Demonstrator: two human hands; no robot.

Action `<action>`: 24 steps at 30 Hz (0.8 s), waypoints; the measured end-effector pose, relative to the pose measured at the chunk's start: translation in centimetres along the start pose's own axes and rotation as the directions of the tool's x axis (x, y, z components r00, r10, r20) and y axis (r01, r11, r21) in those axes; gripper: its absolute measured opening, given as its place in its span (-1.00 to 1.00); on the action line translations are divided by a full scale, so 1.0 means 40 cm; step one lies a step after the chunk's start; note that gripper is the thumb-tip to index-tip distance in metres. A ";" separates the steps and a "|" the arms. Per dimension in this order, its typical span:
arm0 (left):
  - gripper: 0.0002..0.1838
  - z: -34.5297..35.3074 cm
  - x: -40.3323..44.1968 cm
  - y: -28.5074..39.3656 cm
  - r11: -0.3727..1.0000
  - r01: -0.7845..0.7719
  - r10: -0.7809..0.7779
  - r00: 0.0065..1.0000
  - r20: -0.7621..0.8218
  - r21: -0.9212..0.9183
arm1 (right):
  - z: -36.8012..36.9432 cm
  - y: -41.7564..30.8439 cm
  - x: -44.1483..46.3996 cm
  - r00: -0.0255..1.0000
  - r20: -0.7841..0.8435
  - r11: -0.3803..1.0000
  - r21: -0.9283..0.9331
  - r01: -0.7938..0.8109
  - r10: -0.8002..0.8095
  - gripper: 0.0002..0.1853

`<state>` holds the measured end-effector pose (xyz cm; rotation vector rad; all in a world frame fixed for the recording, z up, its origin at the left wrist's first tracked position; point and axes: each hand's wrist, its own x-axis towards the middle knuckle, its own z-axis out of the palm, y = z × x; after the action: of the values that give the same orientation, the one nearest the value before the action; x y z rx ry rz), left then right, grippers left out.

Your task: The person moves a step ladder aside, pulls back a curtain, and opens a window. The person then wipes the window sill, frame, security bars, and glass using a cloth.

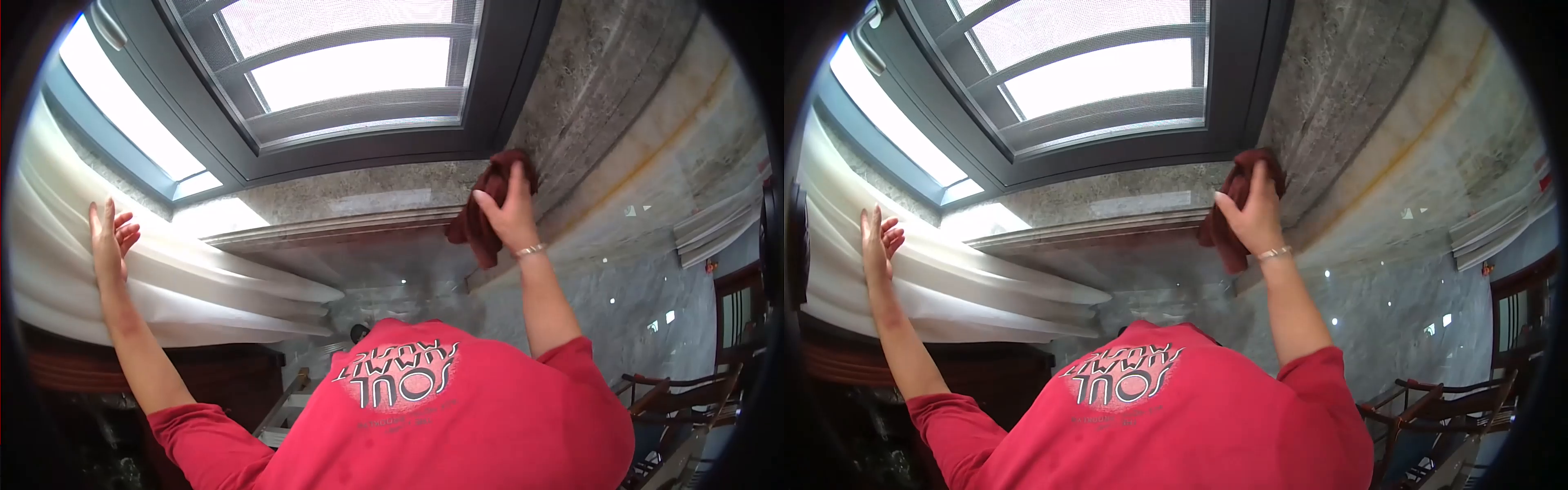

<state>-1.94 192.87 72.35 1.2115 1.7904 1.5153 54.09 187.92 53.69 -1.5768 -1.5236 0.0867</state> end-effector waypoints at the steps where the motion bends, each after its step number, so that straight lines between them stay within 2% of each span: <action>1: -0.03 -0.016 0.002 -0.013 0.999 -0.016 0.016 1.000 0.007 0.040 | 0.037 0.017 0.006 0.990 0.107 0.939 -0.341 -0.054 0.096 -0.11; 2: -0.03 0.004 -0.007 -0.011 0.999 -0.033 0.033 0.999 0.017 0.041 | 0.076 0.061 0.012 0.988 0.131 0.894 -0.447 -0.016 0.083 -0.14; 4: -0.04 -0.019 -0.024 -0.014 0.985 -0.082 0.087 0.996 -0.027 0.153 | 0.137 0.086 0.018 0.997 0.058 0.805 -0.593 0.000 0.042 -0.21; 8: -0.21 -0.096 -0.046 -0.050 0.967 -0.119 0.135 0.989 -0.055 0.224 | 0.140 0.074 0.029 0.988 0.082 0.848 -0.526 -0.068 0.130 -0.26; 10: -0.28 -0.136 -0.050 -0.066 0.960 -0.109 0.130 0.989 -0.067 0.256 | 0.148 0.046 0.003 0.987 0.148 0.845 -0.534 0.032 0.056 -0.28; 12: -0.26 -0.158 -0.069 -0.072 0.926 -0.179 0.231 0.965 -0.122 0.334 | 0.207 -0.022 -0.018 0.978 0.209 0.880 -0.465 0.096 0.003 -0.27; 14: -0.27 -0.207 -0.056 -0.101 0.926 -0.151 0.215 0.964 -0.157 0.346 | 0.265 -0.093 -0.025 0.967 0.230 0.904 -0.380 0.196 -0.112 -0.26; 16: -0.35 -0.272 -0.028 -0.157 0.988 -0.095 0.123 0.958 -0.258 0.119 | 0.313 -0.141 -0.028 0.944 0.286 0.911 -0.323 0.257 -0.165 -0.25; 18: -0.49 -0.328 -0.013 -0.221 0.975 -0.099 0.138 0.972 -0.191 0.201 | 0.361 -0.188 -0.028 0.912 0.343 0.912 -0.254 0.322 -0.226 -0.24; 20: -0.64 -0.200 -0.074 -0.160 0.873 -0.115 0.152 0.987 -0.040 0.474 | 0.402 -0.232 -0.022 0.868 0.456 0.927 -0.203 0.317 -0.197 -0.22; 22: -0.73 -0.056 -0.119 -0.108 0.937 -0.131 0.083 0.984 0.158 0.323 | 0.451 -0.269 -0.021 0.839 0.491 0.918 -0.172 0.358 -0.235 -0.21; 24: -0.71 0.049 -0.116 -0.116 0.950 -0.202 0.138 0.955 0.262 0.236 | 0.489 -0.277 -0.014 0.815 0.511 0.908 -0.143 0.394 -0.273 -0.21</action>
<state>0.49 189.96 66.66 1.6433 1.7951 1.1794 33.63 196.04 48.98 -1.5101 -2.2678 0.0999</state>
